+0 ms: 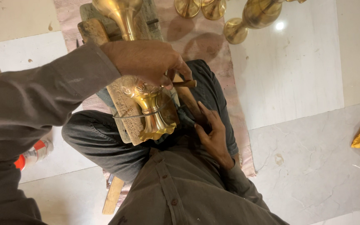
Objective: The person sits on the floor with a brass vase clamped to a wooden block on their lap and hammers a small punch against the vase's embossed surface using a wooden mallet, repositioning the punch repeatedly to work the decorative pattern, with finished brass vases visible nearby.
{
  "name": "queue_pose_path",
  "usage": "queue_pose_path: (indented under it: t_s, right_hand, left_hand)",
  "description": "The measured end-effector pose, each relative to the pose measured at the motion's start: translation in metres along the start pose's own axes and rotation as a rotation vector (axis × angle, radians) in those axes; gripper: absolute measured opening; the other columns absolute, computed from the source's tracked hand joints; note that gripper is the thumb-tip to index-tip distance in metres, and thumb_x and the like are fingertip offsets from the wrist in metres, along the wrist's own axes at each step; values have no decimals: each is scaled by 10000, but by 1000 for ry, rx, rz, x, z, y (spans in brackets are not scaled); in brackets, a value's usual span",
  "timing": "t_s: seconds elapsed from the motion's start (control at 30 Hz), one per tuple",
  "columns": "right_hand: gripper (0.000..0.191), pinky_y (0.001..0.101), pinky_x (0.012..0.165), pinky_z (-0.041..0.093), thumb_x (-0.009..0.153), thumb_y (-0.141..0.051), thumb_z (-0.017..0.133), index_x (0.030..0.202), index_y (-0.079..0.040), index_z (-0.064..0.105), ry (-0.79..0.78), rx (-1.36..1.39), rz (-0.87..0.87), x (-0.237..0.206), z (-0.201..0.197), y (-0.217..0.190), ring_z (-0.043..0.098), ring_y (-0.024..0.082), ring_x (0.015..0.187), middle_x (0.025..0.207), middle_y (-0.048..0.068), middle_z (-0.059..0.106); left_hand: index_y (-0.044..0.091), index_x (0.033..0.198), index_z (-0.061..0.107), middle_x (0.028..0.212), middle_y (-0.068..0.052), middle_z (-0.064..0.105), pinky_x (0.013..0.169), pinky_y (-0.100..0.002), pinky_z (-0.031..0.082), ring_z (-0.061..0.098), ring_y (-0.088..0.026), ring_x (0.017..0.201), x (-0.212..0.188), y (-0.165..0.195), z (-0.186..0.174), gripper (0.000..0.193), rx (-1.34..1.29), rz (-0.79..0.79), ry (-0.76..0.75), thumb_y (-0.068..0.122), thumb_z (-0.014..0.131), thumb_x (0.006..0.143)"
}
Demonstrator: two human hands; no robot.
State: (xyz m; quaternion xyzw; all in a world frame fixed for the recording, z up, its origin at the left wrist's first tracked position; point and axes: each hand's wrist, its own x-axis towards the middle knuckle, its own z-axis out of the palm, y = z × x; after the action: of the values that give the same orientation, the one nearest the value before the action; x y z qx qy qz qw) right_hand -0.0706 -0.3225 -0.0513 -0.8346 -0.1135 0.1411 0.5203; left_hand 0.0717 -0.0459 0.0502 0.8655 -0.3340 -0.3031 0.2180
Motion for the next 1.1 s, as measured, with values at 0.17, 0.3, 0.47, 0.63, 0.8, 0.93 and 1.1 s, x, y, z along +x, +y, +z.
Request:
queue_pose_path:
  t_s: [0.17, 0.3, 0.47, 0.63, 0.8, 0.93, 1.1]
  right_hand:
    - [677, 335, 949, 526, 876, 32, 676, 1518, -125, 532, -17, -40, -28, -3, 4, -1, 645, 222, 1086, 1172, 114, 631]
    - [677, 357, 1019, 490, 902, 56, 657, 1533, -105, 469, 20, 166, -42, -5, 6, -5, 598, 274, 1216, 1292, 149, 597]
    - [703, 334, 991, 531, 867, 36, 672, 1537, -115, 527, -32, -136, 71, -3, 3, -9, 659, 214, 1115, 1206, 117, 650]
    - [694, 353, 1104, 441, 941, 48, 637, 1577, -18, 367, 124, 227, -2, -6, 7, -13, 511, 232, 1372, 1490, 173, 525]
    - [742, 332, 1015, 483, 998, -11, 615, 1620, -49, 211, 217, 453, 55, -11, 14, -20, 540, 208, 1277, 1509, 140, 475]
    - [715, 345, 1076, 479, 1027, -10, 630, 1643, -77, 272, 271, -12, 1, -8, 16, -27, 556, 214, 1252, 1365, 132, 542]
    - [688, 362, 1047, 485, 1011, 15, 603, 1627, -65, 308, 223, -238, -113, -6, 16, -30, 569, 272, 1227, 1356, 183, 528]
  left_hand:
    - [240, 1329, 674, 972, -34, 799, 813, -378, 605, 761, -163, 813, 1, 6, -10, 501, -6, -19, -94, 109, 745, 851]
    - [276, 1317, 706, 994, -22, 802, 801, -393, 609, 772, -161, 817, -1, 14, -14, 446, 25, -99, -182, 117, 707, 900]
    - [252, 1314, 674, 980, -37, 801, 825, -392, 587, 757, -166, 833, 0, 17, -15, 458, 41, -70, -170, 184, 758, 869]
    - [229, 1226, 723, 973, -6, 798, 808, -397, 589, 752, -161, 837, 2, 15, -13, 376, 76, 4, -156, 154, 749, 858]
    - [251, 1205, 733, 958, 6, 789, 785, -387, 603, 749, -150, 827, 3, 15, -12, 329, 88, -17, -188, 133, 703, 900]
    - [236, 1166, 755, 964, 15, 788, 785, -382, 595, 745, -142, 829, 4, 16, -12, 290, 101, 15, -167, 132, 708, 899]
    - [236, 1164, 759, 957, 20, 795, 780, -386, 589, 741, -153, 811, 3, 17, -10, 286, 149, -36, -181, 172, 741, 886]
